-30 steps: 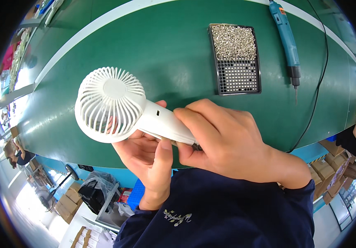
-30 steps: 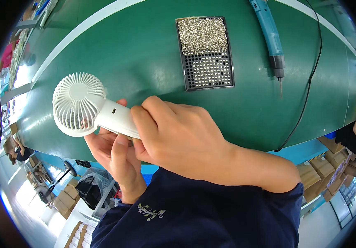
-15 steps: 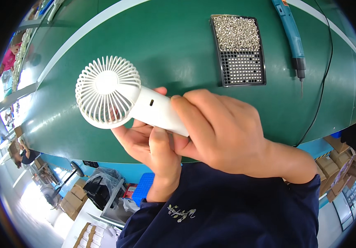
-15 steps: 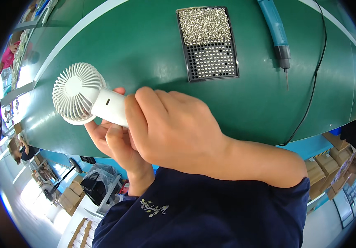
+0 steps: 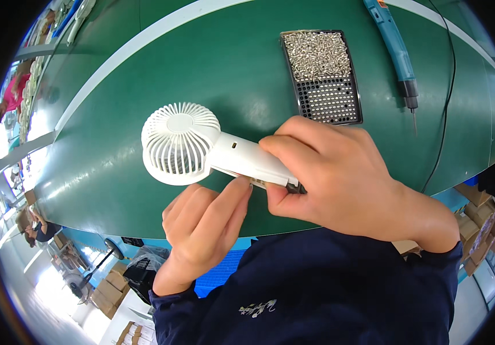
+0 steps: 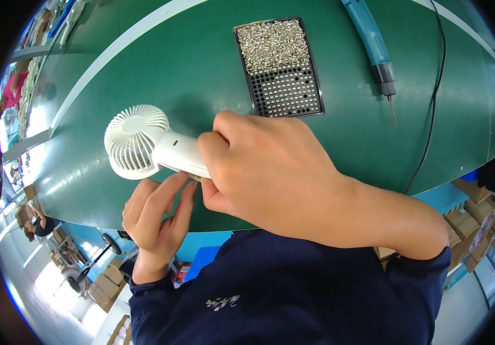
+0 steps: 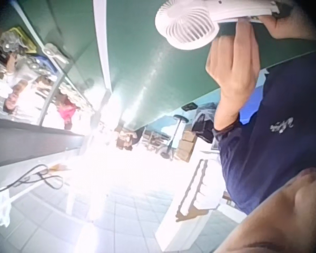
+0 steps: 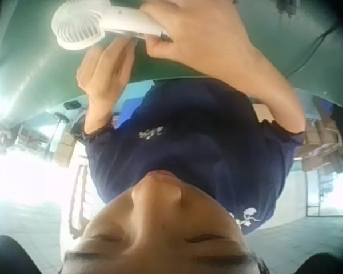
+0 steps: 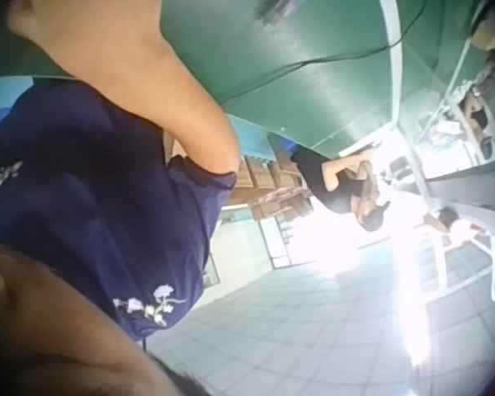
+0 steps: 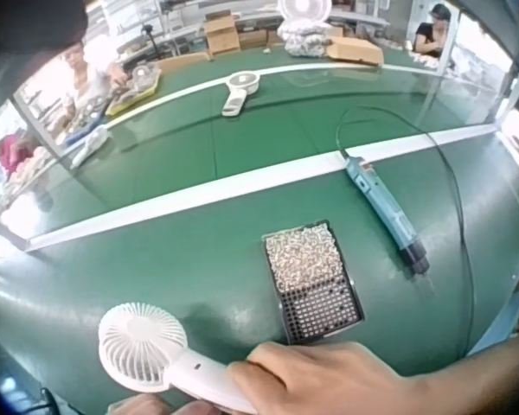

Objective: Assembling a small handheld electric fan using an electric screwdriver at an assembly line.

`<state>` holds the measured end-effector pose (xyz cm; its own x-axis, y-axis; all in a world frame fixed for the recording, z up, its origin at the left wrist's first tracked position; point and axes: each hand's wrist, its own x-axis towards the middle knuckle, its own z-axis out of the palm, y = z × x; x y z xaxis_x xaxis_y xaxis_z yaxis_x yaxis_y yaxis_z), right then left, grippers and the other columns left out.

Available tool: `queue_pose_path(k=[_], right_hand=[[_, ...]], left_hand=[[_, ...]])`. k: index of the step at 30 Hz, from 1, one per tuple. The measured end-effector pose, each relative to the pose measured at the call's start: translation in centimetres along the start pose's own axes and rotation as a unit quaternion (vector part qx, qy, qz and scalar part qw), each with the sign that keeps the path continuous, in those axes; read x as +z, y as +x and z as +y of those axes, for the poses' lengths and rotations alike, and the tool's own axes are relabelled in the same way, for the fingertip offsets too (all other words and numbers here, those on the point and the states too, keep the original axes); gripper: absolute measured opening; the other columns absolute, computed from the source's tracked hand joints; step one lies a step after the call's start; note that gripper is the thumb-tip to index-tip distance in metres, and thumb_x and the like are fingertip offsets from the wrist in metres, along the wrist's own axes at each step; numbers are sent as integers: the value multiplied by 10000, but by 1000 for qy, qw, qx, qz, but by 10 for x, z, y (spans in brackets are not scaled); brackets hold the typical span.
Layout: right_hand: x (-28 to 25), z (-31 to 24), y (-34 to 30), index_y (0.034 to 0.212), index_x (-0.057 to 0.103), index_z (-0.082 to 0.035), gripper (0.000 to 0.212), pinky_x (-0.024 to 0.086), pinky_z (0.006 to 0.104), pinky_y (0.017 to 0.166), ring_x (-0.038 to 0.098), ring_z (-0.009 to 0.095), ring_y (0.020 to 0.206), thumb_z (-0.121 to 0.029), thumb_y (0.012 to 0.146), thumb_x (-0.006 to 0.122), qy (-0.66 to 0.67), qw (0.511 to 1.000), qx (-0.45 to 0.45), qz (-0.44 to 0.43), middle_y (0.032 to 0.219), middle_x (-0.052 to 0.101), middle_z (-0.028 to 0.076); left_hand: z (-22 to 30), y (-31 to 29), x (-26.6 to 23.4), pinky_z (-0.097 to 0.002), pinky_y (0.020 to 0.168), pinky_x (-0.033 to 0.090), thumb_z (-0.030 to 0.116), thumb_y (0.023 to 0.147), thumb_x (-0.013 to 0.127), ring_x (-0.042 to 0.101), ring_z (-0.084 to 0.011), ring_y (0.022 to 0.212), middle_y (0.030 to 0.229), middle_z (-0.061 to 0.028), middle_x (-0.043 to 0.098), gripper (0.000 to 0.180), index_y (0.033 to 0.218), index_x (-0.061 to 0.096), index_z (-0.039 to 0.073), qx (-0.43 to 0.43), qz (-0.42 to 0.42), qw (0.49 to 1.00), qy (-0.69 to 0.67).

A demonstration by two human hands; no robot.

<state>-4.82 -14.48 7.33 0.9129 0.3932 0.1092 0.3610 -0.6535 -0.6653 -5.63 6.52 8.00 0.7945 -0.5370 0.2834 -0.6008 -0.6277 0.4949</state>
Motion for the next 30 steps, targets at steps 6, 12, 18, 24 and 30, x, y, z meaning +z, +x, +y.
queue_pose_path(k=[6,12,18,24,30], right_hand=[[10,4,0,726,576,-9,237,486,320,487,578,202,556,-189,697,728,11,1000,-10,-10,669,513,71],[13,6,-1,730,588,-2,227,494,330,504,592,220,568,-183,701,723,10,999,4,-32,670,527,87],[12,8,-1,722,590,8,214,503,353,526,603,256,582,-171,708,706,56,997,32,-51,671,545,111],[22,9,-6,712,579,3,208,495,358,510,593,258,559,-167,711,699,62,997,27,-26,655,538,110],[19,3,-4,902,613,-13,300,479,337,497,574,230,584,-133,650,724,14,998,32,-46,743,537,66]], left_hand=[[-9,3,8,-289,492,354,-31,575,794,451,-186,591,657,-12,439,376,929,696,50,43,23,997,56],[-2,-3,10,-346,820,365,66,576,789,398,-266,1006,1045,-48,478,351,893,724,201,15,8,982,186],[-24,1,20,-398,858,373,110,589,772,420,-303,1111,1166,-62,530,288,850,709,215,95,54,983,151],[-29,-5,25,-456,991,314,127,613,749,478,-268,1130,1132,-10,589,243,839,698,201,110,37,984,138],[-43,-4,29,-490,1056,242,147,638,720,597,-194,931,920,43,603,177,785,649,215,152,82,974,147]])
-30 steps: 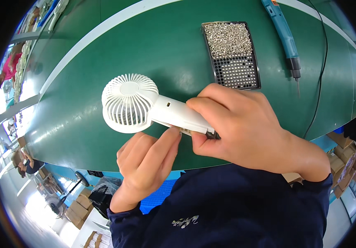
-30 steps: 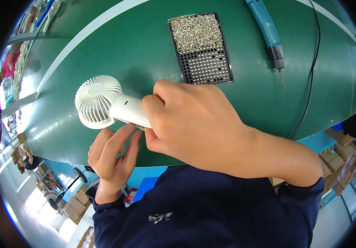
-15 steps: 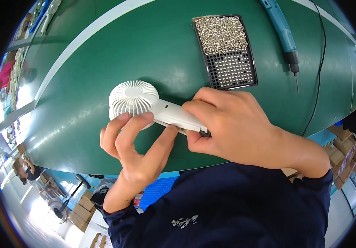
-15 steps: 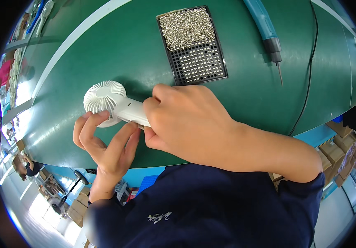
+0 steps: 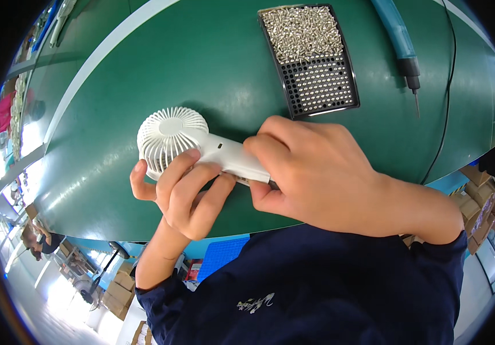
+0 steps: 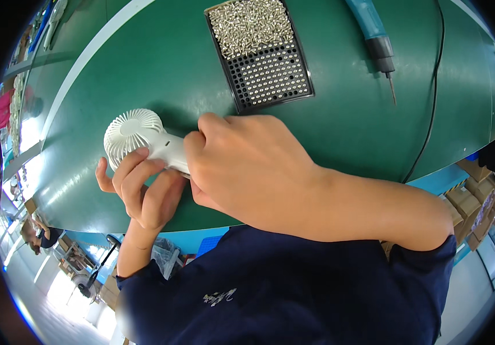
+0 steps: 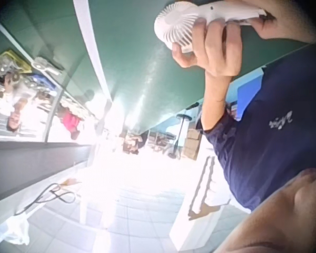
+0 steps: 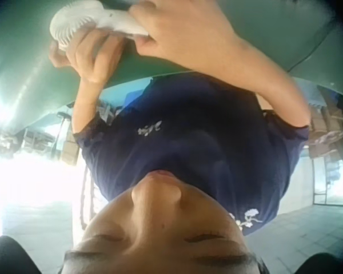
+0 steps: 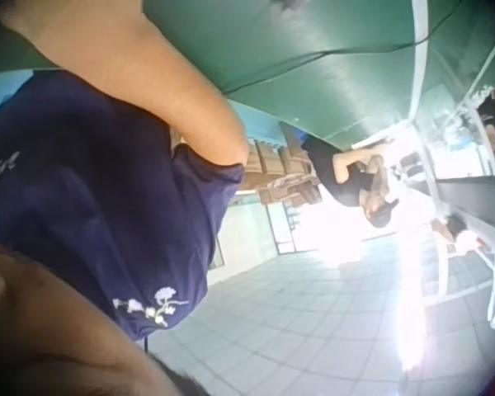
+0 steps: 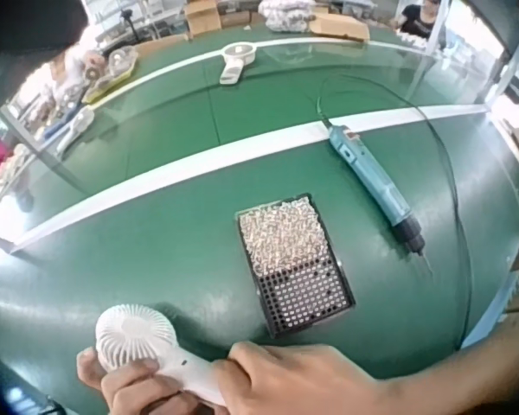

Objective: Assembling a small handheld electric fan using an electric screwdriver at an assembly line.

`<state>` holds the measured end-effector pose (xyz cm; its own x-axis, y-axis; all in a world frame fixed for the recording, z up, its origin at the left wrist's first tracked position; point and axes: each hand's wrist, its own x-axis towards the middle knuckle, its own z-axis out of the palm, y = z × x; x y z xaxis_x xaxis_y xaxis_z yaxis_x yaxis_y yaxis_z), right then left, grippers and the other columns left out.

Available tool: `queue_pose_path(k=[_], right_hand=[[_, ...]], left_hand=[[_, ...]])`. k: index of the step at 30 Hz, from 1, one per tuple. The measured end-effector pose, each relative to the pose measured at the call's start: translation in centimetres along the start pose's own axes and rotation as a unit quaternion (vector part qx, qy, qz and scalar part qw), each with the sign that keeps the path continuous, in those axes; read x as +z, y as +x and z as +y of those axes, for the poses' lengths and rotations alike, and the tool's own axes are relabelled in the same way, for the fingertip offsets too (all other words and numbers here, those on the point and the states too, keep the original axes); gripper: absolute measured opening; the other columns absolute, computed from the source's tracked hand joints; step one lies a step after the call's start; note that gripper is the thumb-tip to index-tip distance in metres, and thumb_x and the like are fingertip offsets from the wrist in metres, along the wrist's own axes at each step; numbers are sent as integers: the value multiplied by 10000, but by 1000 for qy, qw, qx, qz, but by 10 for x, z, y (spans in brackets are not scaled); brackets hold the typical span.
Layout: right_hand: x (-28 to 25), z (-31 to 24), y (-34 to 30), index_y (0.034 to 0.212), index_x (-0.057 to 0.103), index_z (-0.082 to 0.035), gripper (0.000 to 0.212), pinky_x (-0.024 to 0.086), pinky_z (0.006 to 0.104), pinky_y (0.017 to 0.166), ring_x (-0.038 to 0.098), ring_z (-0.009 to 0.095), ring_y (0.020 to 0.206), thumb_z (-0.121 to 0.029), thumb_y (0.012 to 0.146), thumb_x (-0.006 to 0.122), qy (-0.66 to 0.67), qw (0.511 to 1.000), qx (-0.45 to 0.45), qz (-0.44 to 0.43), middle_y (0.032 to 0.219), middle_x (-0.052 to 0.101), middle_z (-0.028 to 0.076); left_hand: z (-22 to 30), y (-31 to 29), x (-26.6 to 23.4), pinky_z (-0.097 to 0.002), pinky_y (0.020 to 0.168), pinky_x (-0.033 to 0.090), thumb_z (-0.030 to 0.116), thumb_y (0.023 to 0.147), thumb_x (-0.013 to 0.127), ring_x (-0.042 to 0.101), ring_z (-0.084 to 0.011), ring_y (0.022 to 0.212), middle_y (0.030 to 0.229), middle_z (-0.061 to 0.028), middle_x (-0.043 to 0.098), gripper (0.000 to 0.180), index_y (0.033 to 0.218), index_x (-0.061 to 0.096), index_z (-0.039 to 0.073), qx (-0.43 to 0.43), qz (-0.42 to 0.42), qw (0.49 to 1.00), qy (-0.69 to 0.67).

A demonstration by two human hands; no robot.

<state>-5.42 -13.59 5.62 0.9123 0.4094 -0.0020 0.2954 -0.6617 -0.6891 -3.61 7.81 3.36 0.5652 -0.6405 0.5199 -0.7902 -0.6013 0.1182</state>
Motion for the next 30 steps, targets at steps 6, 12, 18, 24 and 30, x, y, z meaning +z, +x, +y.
queue_pose_path(k=[6,12,18,24,30], right_hand=[[0,2,5,789,553,-23,279,470,332,493,572,223,588,-166,629,731,26,999,23,-28,721,529,67],[4,-4,10,729,533,-32,261,463,310,452,560,187,532,-201,653,717,-78,996,-44,-12,655,508,57],[3,-4,11,676,529,-42,242,451,272,421,555,153,506,-199,671,713,-170,979,-108,-16,608,491,47],[6,0,13,672,572,-15,195,478,277,444,610,170,560,-155,667,709,-108,990,-88,-28,620,573,79],[5,1,16,690,571,-9,259,500,310,475,620,214,560,-227,731,705,-65,995,-71,-24,648,584,105]], left_hand=[[0,-9,1,-506,1078,211,172,674,716,510,-167,985,889,107,584,151,779,645,254,14,28,999,24],[-1,-12,0,-503,1067,224,181,641,751,509,-178,987,887,110,584,178,768,644,247,12,34,998,46],[1,-16,4,-482,1067,225,196,627,760,503,-182,1008,931,112,604,186,770,650,241,-7,66,997,34],[2,-17,2,-480,1061,225,269,646,763,491,-206,1020,940,106,616,161,762,652,254,-23,41,997,63],[-3,-15,1,-463,1024,262,287,653,784,483,-220,1007,977,85,604,219,824,655,242,-16,22,999,38]])
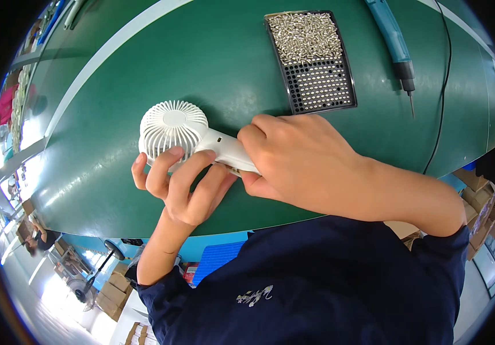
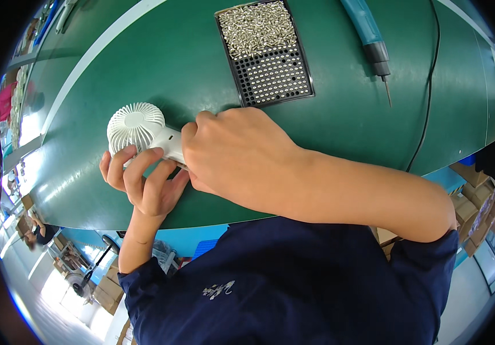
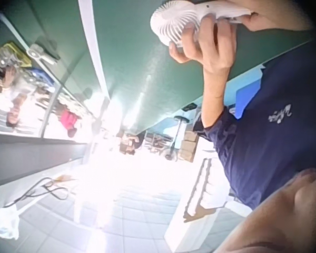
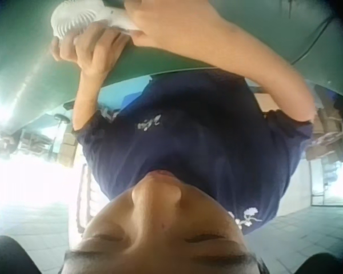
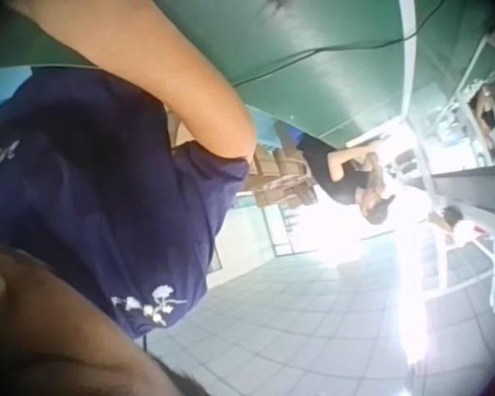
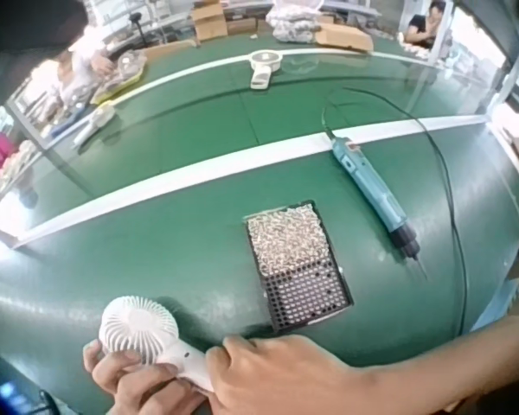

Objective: Assembling a small handheld electric fan using an electric screwdriver at an assembly line.

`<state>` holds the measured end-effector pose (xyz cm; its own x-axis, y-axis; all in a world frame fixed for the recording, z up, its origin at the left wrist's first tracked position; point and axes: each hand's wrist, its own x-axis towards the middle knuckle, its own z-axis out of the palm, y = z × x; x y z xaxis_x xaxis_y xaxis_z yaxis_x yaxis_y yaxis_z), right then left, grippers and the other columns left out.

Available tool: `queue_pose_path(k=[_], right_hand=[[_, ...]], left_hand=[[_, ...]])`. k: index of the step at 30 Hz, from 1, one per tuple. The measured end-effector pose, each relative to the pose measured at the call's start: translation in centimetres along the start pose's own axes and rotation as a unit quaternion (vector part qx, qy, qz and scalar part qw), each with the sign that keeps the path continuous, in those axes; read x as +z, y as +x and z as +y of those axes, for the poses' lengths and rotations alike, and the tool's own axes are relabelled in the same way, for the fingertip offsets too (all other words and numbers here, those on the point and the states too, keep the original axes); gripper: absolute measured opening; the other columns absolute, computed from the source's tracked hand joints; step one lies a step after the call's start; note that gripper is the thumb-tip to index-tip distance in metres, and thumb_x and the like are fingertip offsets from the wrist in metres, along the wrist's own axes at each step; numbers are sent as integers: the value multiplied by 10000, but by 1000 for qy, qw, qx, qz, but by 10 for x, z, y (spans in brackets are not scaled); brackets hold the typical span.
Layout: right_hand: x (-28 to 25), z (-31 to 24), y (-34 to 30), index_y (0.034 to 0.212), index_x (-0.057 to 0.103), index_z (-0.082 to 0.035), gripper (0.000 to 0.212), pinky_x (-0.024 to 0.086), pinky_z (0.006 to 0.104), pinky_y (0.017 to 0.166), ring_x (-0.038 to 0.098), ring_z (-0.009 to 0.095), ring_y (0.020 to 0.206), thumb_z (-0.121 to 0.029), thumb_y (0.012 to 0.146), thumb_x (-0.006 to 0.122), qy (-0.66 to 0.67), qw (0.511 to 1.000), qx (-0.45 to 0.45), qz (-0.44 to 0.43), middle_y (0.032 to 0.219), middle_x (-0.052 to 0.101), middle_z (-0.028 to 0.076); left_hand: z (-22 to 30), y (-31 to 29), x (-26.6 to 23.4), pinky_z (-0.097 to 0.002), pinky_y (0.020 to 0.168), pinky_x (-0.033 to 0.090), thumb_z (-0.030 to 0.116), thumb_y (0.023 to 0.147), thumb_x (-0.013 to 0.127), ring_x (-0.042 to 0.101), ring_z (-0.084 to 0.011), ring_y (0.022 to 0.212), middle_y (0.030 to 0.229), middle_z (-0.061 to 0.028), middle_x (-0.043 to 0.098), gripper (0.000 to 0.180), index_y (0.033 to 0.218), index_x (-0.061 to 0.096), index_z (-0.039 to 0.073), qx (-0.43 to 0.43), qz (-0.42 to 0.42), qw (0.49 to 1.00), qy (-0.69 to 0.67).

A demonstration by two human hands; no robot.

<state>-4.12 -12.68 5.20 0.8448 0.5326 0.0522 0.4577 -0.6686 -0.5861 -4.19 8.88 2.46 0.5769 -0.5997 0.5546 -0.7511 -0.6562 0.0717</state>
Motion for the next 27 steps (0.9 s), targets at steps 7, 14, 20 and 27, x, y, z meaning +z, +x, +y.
queue_pose_path(k=[7,14,20,27], right_hand=[[-7,0,-3,711,562,-1,240,498,322,475,616,224,547,-207,744,681,31,999,43,-10,642,566,106],[8,-13,-5,864,557,-6,276,488,306,477,601,197,568,-209,736,694,24,998,43,40,723,532,78],[11,-23,1,846,543,-1,259,484,297,461,587,197,548,-180,737,694,11,996,16,83,710,519,69],[6,-10,2,1017,568,-26,402,509,332,529,623,242,636,-242,724,740,-4,989,60,137,841,566,80]], left_hand=[[45,-27,-5,-339,707,409,57,702,756,452,-243,828,952,-73,433,382,1011,533,91,-216,94,933,-273],[68,11,-7,-394,971,465,0,866,516,517,-308,1219,1365,-269,444,593,1405,278,-59,-601,136,401,-678],[51,14,-8,-334,945,490,-98,820,528,590,-257,1122,1239,-256,558,508,1309,390,-88,-562,133,482,-659],[41,37,16,-318,903,497,-123,780,494,623,-226,1049,1173,-208,611,472,1248,446,-82,-543,101,569,-610]])
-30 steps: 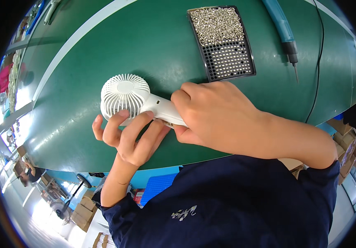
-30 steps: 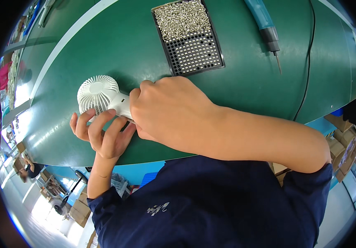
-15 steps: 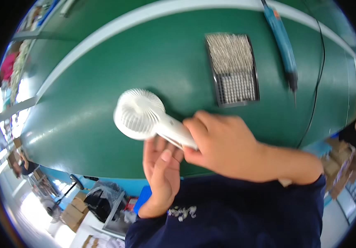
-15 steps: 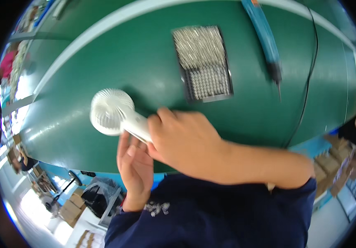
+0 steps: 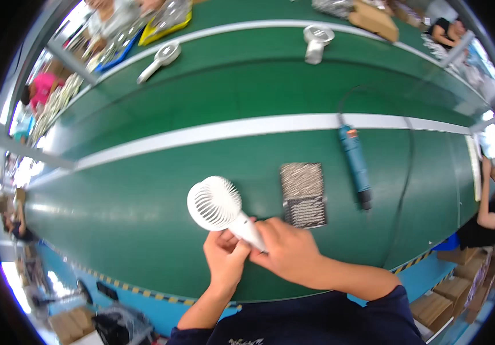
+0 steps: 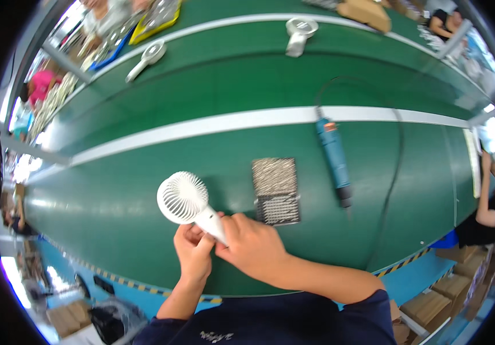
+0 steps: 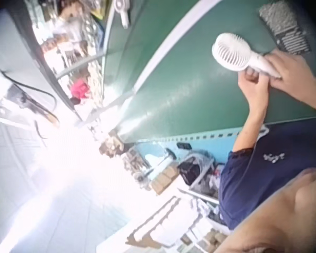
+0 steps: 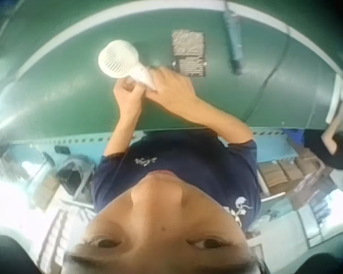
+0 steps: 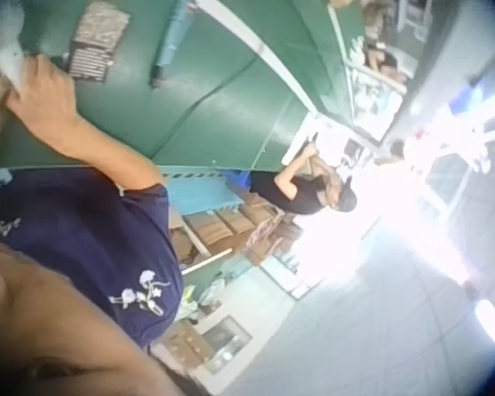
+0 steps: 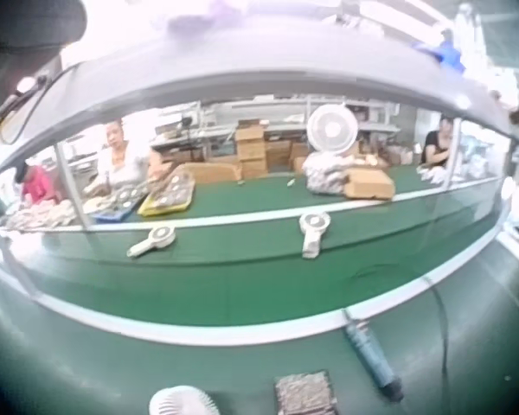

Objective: Assembling a small handheld electric fan using an electric screwdriver at an assembly line.

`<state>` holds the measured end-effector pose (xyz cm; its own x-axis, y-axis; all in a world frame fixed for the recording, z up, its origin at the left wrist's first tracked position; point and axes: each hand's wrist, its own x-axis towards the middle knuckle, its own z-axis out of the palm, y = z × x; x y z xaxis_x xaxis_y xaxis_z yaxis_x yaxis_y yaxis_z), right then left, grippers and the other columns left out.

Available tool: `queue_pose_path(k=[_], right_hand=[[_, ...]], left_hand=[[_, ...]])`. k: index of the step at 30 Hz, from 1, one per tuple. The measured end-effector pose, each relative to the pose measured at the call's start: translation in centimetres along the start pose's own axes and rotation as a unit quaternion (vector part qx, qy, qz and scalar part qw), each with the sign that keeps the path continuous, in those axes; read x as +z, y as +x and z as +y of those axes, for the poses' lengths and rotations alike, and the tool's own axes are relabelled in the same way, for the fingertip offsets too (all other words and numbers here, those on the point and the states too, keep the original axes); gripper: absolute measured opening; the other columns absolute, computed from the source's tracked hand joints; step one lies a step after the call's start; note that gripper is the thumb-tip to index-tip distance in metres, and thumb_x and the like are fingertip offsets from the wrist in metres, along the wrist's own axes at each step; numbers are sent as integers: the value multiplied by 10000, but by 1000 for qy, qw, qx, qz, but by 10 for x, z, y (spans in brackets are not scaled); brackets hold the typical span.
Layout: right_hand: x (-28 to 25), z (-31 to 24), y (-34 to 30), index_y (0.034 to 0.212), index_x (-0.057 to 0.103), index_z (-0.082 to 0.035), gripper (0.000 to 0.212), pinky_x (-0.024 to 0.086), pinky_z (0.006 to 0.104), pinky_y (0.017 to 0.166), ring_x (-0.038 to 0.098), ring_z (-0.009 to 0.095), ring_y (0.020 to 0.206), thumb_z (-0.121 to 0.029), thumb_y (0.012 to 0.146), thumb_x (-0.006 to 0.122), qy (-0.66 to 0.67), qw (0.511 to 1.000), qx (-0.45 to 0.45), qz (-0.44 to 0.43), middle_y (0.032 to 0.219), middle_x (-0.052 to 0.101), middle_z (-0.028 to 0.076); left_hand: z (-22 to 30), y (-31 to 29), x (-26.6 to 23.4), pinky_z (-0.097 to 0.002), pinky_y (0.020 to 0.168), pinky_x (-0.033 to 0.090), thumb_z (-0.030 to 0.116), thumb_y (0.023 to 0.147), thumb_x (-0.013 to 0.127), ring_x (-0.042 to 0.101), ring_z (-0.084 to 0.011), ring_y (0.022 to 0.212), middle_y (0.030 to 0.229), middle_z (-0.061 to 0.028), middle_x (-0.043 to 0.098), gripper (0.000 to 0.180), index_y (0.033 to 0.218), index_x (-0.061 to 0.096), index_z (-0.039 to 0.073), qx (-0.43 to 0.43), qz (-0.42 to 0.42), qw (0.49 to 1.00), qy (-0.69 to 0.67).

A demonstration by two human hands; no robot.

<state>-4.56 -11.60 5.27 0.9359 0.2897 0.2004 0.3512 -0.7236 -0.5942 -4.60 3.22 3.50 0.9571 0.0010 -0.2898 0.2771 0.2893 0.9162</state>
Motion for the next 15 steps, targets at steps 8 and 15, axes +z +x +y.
queue_pose_path(k=[8,15], right_hand=[[-60,57,-21,1005,624,19,343,550,299,681,685,201,732,-55,687,728,175,956,151,181,866,658,127],[-99,72,-96,972,644,-2,302,545,302,655,685,207,698,-62,685,716,90,925,277,244,812,667,110]], left_hand=[[40,89,52,-334,858,533,133,888,660,647,-223,991,1065,-192,659,485,1289,460,-56,-57,-360,924,118],[4,327,233,-435,906,468,436,742,731,542,-328,1112,1200,-224,550,871,1371,336,-18,388,-72,753,526]])
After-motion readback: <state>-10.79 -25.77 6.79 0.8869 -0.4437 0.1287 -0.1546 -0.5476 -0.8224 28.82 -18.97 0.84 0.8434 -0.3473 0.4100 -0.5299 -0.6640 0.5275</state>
